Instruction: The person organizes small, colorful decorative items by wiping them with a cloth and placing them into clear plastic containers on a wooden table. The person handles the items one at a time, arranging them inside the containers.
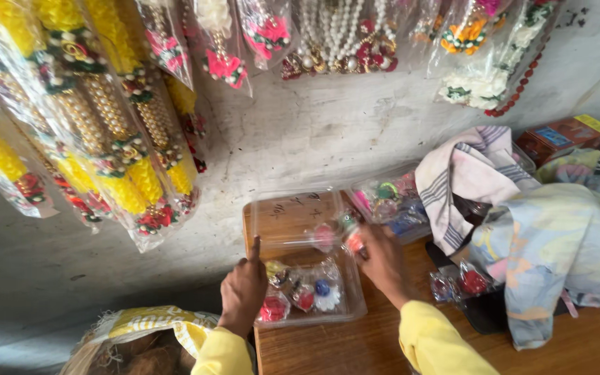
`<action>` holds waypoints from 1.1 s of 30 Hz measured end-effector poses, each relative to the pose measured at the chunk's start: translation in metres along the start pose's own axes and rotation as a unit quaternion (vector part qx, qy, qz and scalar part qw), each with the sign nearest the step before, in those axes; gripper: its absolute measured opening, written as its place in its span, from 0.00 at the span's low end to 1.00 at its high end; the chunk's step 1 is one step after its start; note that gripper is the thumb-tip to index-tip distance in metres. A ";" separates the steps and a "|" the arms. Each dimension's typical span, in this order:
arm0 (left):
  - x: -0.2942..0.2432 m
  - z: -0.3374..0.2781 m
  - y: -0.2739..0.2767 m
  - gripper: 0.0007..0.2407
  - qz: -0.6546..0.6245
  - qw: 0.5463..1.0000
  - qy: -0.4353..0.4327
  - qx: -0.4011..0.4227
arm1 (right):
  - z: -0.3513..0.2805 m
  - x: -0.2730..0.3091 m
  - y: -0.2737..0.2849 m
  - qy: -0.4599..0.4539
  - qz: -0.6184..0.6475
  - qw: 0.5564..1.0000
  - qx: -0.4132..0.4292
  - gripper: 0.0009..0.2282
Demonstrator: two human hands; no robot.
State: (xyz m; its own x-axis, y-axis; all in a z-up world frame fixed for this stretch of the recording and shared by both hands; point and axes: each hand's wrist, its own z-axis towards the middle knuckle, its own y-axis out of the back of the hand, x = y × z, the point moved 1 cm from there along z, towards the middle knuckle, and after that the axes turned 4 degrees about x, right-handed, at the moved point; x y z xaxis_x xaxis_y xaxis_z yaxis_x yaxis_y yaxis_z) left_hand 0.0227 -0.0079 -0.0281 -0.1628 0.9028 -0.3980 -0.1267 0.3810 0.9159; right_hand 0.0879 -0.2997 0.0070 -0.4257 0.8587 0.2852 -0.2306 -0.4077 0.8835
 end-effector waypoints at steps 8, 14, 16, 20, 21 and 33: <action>-0.020 -0.005 0.010 0.47 0.084 0.992 0.043 0.081 | -0.031 0.061 0.019 -0.020 0.317 0.940 -0.122 0.31; -0.020 -0.009 0.006 0.45 0.085 0.996 0.016 0.030 | -0.028 0.086 -0.062 0.068 0.123 0.989 0.048 0.18; -0.017 -0.007 0.011 0.45 0.112 0.992 0.028 0.054 | -0.018 0.097 -0.069 -0.001 0.072 0.995 0.063 0.24; -0.027 -0.002 0.010 0.45 0.096 0.993 0.034 0.058 | -0.014 0.099 -0.032 -0.028 0.124 0.985 0.118 0.17; -0.025 -0.004 0.010 0.45 0.094 0.994 0.034 0.047 | -0.015 0.099 -0.021 -0.057 0.135 0.979 0.140 0.17; -0.025 -0.007 0.005 0.44 0.109 0.992 0.040 0.055 | -0.039 -0.046 -0.044 -0.152 0.198 0.964 0.092 0.13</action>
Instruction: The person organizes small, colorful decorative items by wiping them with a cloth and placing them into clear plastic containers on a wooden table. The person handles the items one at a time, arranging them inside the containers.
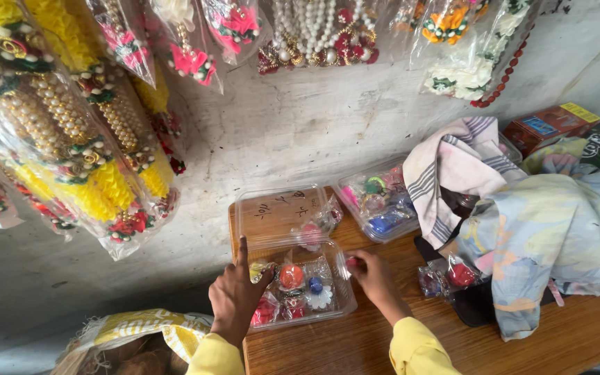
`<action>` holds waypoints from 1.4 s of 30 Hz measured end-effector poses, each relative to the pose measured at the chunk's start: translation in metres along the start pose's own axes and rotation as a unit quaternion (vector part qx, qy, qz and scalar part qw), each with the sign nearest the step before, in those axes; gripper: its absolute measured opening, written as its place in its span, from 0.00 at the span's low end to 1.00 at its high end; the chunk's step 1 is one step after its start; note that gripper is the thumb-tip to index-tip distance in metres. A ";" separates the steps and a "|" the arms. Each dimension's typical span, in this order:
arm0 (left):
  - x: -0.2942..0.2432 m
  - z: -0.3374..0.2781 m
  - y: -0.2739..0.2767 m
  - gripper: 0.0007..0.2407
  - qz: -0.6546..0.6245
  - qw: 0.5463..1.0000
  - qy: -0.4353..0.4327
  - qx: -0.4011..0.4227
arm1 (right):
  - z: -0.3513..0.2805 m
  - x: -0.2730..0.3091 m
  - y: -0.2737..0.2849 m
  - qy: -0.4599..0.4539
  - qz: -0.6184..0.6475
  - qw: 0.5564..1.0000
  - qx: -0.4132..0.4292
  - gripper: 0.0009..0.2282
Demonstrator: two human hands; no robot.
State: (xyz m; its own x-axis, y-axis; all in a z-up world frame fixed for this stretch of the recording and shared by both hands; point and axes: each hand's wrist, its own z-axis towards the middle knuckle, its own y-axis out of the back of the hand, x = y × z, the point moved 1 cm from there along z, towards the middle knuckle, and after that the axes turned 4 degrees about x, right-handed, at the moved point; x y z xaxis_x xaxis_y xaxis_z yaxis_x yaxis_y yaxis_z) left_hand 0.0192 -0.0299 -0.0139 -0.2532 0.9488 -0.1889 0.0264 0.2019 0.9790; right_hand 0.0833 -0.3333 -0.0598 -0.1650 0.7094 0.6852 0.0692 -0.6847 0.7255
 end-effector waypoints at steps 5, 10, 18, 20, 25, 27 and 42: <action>-0.006 -0.008 0.000 0.43 0.055 0.991 -0.025 -0.117 | -0.021 0.043 0.023 0.005 0.104 0.961 -0.255 0.11; -0.010 -0.010 0.007 0.43 0.033 0.998 -0.015 -0.057 | -0.041 0.124 0.025 0.187 0.114 0.955 -0.199 0.09; -0.011 -0.014 0.010 0.43 -0.001 0.999 -0.010 -0.046 | 0.012 0.115 -0.045 0.092 -0.160 0.983 0.005 0.03; -0.016 -0.012 0.011 0.44 0.066 0.990 -0.044 -0.116 | 0.016 0.103 -0.054 0.077 -0.211 0.972 0.072 0.07; -0.021 -0.012 0.011 0.32 0.062 0.972 -0.186 -0.130 | 0.007 0.099 -0.058 0.193 -0.298 0.934 0.035 0.06; -0.020 -0.016 0.009 0.25 0.029 0.956 -0.270 -0.111 | -0.004 0.104 -0.051 0.213 -0.234 0.947 0.048 0.12; -0.024 -0.016 0.003 0.13 -0.042 0.936 -0.333 -0.106 | -0.055 -0.021 0.095 -0.181 -0.364 0.908 -0.104 0.28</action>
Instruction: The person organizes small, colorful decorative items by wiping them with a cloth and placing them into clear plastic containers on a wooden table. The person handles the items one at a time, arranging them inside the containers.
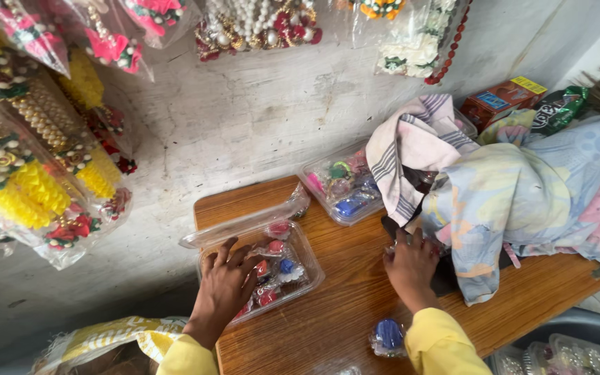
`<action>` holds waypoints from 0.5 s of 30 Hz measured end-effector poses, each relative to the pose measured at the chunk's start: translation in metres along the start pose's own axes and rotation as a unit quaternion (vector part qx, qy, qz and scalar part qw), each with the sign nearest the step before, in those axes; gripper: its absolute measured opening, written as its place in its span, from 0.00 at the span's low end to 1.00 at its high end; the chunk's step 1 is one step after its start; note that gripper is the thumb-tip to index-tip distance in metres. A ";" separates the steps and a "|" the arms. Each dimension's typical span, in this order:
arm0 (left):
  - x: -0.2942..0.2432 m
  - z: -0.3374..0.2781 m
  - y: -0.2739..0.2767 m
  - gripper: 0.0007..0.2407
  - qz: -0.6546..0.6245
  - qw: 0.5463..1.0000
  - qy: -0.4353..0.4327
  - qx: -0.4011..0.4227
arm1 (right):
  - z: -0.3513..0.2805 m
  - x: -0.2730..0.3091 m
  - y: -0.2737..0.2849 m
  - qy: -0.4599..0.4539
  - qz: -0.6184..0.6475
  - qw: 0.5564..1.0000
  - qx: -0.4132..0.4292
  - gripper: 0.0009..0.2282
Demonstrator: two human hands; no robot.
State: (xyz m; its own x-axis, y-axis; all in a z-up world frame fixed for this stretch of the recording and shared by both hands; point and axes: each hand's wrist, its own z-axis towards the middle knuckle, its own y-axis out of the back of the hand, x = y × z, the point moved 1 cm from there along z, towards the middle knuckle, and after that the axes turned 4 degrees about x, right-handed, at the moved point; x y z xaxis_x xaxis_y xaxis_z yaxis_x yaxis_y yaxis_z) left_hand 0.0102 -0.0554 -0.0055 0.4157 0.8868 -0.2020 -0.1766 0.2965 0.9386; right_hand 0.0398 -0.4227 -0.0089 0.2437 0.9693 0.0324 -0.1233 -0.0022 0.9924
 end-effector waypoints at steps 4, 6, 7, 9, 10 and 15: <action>0.002 -0.001 0.000 0.12 -0.017 1.000 0.002 -0.003 | -0.001 -0.023 -0.014 0.040 0.021 0.991 0.127 0.26; 0.003 0.000 0.000 0.12 -0.026 1.000 0.004 -0.005 | -0.009 -0.017 -0.004 0.073 0.058 0.993 0.067 0.28; 0.003 0.001 0.000 0.13 -0.025 1.000 0.005 -0.002 | -0.014 -0.011 0.006 0.098 0.064 0.993 0.004 0.29; 0.001 0.000 -0.001 0.13 -0.029 1.000 0.003 -0.006 | -0.026 0.006 0.028 0.111 0.179 0.973 -0.099 0.33; 0.001 -0.001 -0.001 0.12 -0.032 0.999 -0.002 -0.014 | -0.036 0.019 0.038 0.096 0.288 0.943 -0.137 0.35; 0.007 -0.004 0.005 0.11 -0.046 0.998 0.003 -0.035 | -0.068 0.108 0.065 0.256 0.431 0.845 -0.185 0.24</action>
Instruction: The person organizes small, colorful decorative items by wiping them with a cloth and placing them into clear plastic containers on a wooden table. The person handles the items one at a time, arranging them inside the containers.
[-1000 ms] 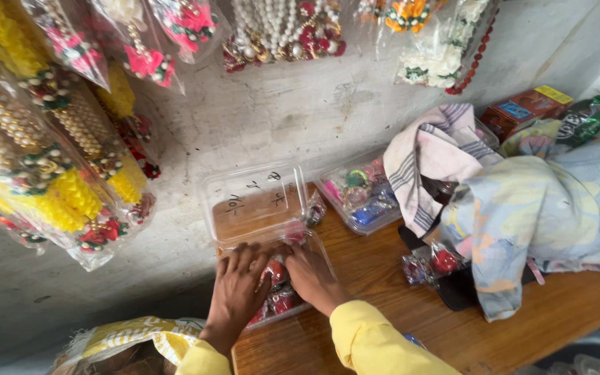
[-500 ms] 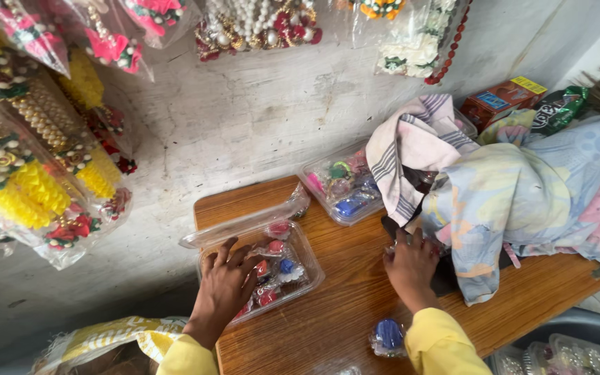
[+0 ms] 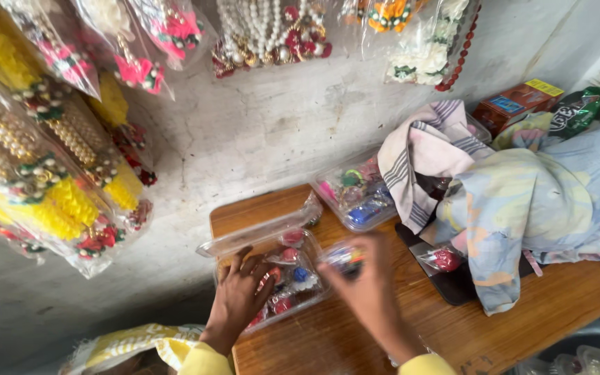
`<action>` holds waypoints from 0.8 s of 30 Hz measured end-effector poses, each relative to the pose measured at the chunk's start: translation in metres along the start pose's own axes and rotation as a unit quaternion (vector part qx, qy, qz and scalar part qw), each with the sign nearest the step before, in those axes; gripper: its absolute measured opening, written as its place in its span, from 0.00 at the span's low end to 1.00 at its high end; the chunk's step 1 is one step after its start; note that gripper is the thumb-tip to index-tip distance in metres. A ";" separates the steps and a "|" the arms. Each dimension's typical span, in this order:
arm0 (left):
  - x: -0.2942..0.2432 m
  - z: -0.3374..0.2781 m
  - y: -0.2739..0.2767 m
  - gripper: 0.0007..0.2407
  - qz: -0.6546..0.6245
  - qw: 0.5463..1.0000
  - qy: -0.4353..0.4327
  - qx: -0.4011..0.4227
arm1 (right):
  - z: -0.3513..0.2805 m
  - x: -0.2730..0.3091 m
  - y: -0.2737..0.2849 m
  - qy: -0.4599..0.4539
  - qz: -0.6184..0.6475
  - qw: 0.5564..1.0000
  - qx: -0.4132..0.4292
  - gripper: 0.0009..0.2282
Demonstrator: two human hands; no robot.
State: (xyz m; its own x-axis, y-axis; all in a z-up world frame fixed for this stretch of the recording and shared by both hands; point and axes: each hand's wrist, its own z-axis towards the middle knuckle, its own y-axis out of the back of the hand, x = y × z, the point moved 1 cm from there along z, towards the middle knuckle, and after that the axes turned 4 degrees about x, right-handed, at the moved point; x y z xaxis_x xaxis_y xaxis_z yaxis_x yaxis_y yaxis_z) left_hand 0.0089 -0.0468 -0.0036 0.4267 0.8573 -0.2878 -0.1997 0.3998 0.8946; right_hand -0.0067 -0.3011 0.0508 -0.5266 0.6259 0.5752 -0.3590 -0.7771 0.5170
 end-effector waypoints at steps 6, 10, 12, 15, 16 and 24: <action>-0.004 0.001 -0.005 0.14 0.004 1.000 0.006 0.016 | 0.008 -0.002 -0.075 0.030 -0.170 0.961 0.215 0.20; -0.005 0.003 -0.001 0.13 0.005 1.000 0.009 0.004 | 0.007 -0.012 -0.095 0.001 -0.176 0.956 0.234 0.18; -0.008 0.003 -0.002 0.12 0.018 1.000 -0.003 0.004 | 0.007 -0.015 -0.095 -0.055 -0.143 0.952 0.265 0.17; -0.012 -0.001 -0.003 0.14 0.050 0.996 -0.079 -0.012 | 0.009 -0.013 -0.096 -0.165 -0.137 0.924 0.316 0.09; -0.014 -0.001 -0.002 0.15 0.048 0.989 -0.128 -0.046 | 0.010 -0.011 -0.095 -0.171 -0.060 0.944 0.277 0.08; -0.008 0.003 -0.010 0.14 -0.087 0.991 -0.065 0.076 | 0.001 -0.029 -0.030 0.164 -0.107 0.975 0.101 0.15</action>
State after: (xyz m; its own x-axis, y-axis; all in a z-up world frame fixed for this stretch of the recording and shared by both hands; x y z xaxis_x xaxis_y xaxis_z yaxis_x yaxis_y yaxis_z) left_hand 0.0097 -0.0587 -0.0095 0.5548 0.7269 -0.4048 0.0172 0.4764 0.8790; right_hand 0.0204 -0.2957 0.0191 -0.6860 0.6924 0.2238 -0.3466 -0.5813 0.7362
